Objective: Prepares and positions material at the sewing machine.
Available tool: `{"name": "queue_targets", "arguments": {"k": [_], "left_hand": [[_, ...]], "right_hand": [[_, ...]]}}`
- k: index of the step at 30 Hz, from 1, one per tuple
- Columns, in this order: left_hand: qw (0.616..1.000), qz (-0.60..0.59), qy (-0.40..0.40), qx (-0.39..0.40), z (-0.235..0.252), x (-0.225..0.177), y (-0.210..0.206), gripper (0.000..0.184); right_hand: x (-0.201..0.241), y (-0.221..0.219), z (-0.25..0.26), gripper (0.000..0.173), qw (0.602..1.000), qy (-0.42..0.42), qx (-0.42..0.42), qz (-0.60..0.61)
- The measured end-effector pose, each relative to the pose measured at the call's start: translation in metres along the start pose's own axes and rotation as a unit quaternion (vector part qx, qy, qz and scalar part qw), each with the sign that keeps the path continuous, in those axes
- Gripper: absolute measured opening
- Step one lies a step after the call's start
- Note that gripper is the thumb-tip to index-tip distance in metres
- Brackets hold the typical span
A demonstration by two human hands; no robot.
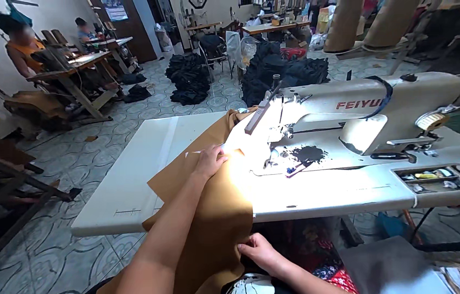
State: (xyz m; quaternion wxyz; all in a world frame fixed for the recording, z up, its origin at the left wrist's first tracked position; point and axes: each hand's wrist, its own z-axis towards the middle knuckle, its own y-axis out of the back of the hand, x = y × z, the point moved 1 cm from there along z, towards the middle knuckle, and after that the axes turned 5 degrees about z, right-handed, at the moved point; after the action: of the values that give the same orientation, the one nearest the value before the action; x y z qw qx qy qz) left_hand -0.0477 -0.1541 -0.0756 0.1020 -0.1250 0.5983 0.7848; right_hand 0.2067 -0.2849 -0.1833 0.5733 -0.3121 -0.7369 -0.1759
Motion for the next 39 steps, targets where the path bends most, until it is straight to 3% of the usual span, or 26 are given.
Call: {"name": "queue_targets", "arguments": {"k": [4,6,10,14,18,20,22,23,25,28,31,33,35,37,39], "left_hand": [[0.996,-0.012,-0.059,-0.068,-0.003,0.0,-0.006,0.02],[0.984,-0.02,-0.107,-0.143,-0.008,-0.004,-0.003,0.017],[0.966,-0.003,-0.123,-0.226,-0.012,-0.012,0.017,0.017],[0.978,0.012,-0.066,-0.195,-0.005,0.012,0.024,0.025],[0.995,0.066,0.02,-0.072,-0.005,0.025,0.015,0.022],[0.994,0.095,0.047,-0.026,-0.006,0.021,0.009,0.03],[0.992,0.119,0.041,-0.018,-0.012,0.007,0.004,0.029],[0.992,0.121,0.039,-0.013,-0.019,-0.004,0.002,0.028],[0.995,0.1,0.025,-0.016,-0.037,-0.026,-0.001,0.026],[0.997,0.044,-0.056,-0.025,-0.071,-0.051,-0.009,0.027],[0.985,0.013,-0.166,-0.04,-0.094,-0.071,-0.021,0.026],[0.981,0.0,-0.189,-0.037,-0.098,-0.081,-0.027,0.026],[0.986,-0.012,-0.164,-0.007,-0.095,-0.084,-0.028,0.029],[0.989,-0.02,-0.142,0.023,-0.091,-0.084,-0.028,0.032],[0.988,-0.019,-0.151,0.01,-0.091,-0.086,-0.028,0.031]], "right_hand": [[0.003,0.004,-0.005,0.024,0.996,-0.017,0.023,-0.085],[0.005,0.002,-0.009,0.024,0.993,-0.014,0.044,-0.105],[0.01,-0.001,-0.01,0.022,0.99,0.06,0.074,-0.103],[0.011,0.002,-0.012,0.024,0.982,0.159,0.087,-0.057],[0.018,0.009,-0.018,0.019,0.986,0.136,0.091,0.026],[0.03,0.018,-0.027,0.02,0.983,0.137,0.124,-0.007],[0.051,0.032,-0.04,0.028,0.966,0.197,0.135,-0.101],[0.06,0.039,-0.047,0.031,0.953,0.245,0.098,-0.147],[0.075,0.058,-0.057,0.031,0.917,0.324,-0.054,-0.225],[0.088,0.087,-0.056,0.028,0.836,0.351,-0.262,-0.329],[0.089,0.11,-0.037,0.031,0.78,0.363,-0.272,-0.43],[0.089,0.121,-0.022,0.036,0.752,0.326,-0.26,-0.511],[0.097,0.128,-0.018,0.04,0.767,0.177,-0.238,-0.569],[0.108,0.131,-0.017,0.055,0.792,0.044,-0.251,-0.554],[0.109,0.128,-0.019,0.051,0.804,0.062,-0.296,-0.512]]}}
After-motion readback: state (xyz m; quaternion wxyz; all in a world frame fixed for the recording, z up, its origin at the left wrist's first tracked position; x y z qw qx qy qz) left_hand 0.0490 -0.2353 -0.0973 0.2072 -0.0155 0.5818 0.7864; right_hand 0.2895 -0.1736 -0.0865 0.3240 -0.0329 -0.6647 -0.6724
